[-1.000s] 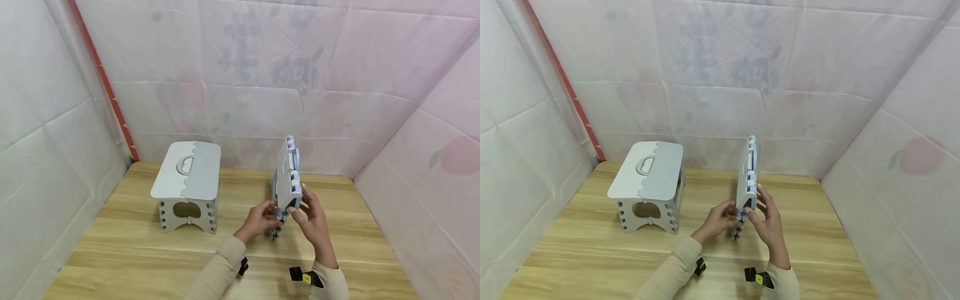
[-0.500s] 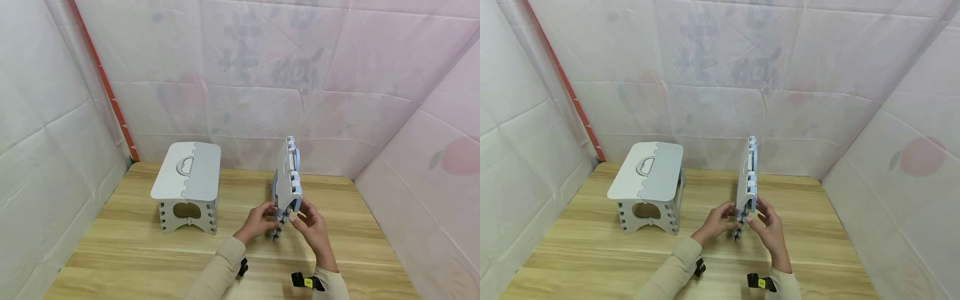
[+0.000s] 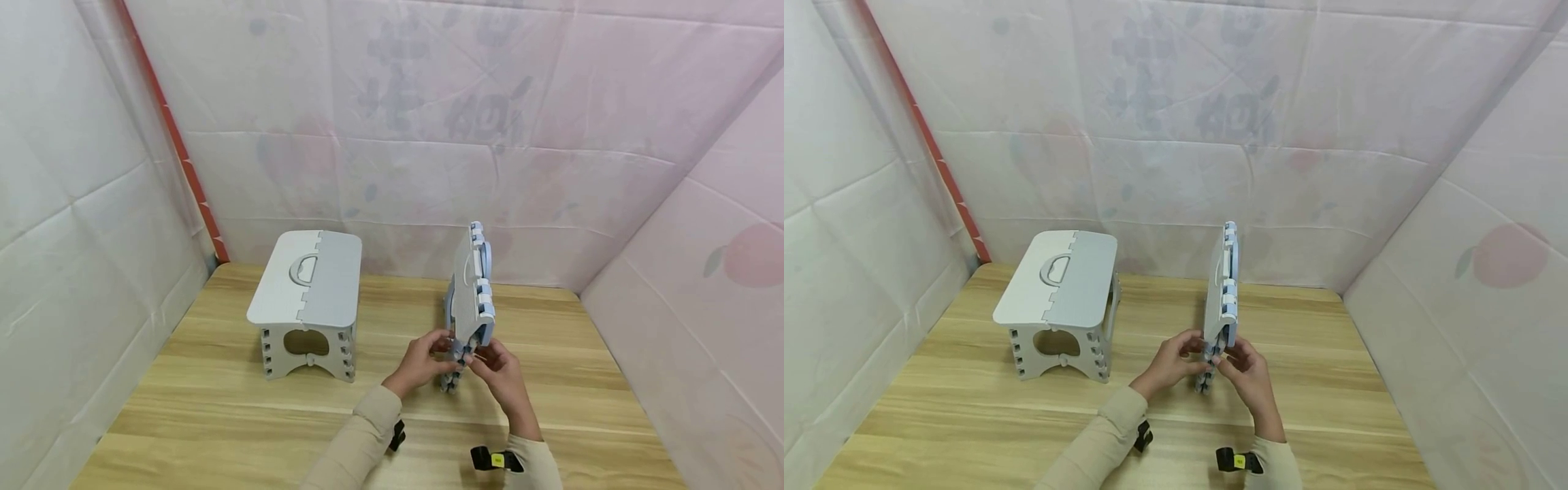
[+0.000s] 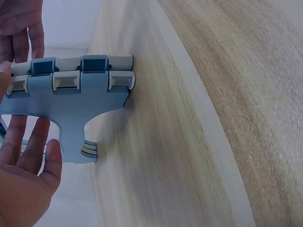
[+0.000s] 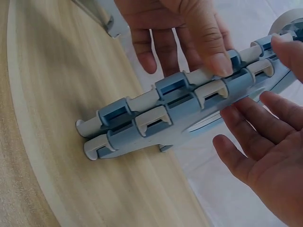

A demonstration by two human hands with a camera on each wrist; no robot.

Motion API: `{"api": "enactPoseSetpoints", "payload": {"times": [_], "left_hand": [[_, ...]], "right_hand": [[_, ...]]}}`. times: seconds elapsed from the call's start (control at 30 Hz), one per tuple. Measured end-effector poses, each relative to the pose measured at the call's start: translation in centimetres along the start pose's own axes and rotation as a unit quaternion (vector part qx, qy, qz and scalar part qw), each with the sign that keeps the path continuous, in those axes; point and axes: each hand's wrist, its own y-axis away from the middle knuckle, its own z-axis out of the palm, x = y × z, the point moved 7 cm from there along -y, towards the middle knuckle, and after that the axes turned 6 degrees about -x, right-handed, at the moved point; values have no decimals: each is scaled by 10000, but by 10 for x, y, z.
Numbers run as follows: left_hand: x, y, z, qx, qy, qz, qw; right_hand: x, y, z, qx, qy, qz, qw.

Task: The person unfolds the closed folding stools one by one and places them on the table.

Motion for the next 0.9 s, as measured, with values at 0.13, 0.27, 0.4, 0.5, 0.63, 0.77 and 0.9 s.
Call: {"api": "enactPoseSetpoints", "payload": {"times": [0.13,0.27,0.4,0.5,0.63,0.77,0.9], "left_hand": [[1,1,-1,-12,-18,-9,10000],[1,1,-1,-2,-62,17,10000],[1,0,0,-1,-14,14,10000],[0,-1,0,-11,-29,7,10000],[-1,-1,1,-23,-55,14,10000],[-2,-1,1,-20,-13,11,10000],[-2,-1,0,-28,-24,-13,10000]], "right_hand": [[5,-1,0,77,104,177,9998],[6,-3,1,73,422,186,9989],[7,-4,3,73,587,192,9981],[7,-3,3,79,589,221,9980],[3,-2,4,37,571,273,9980],[4,-4,5,-11,602,340,9976],[8,-5,4,-16,670,358,9971]]}}
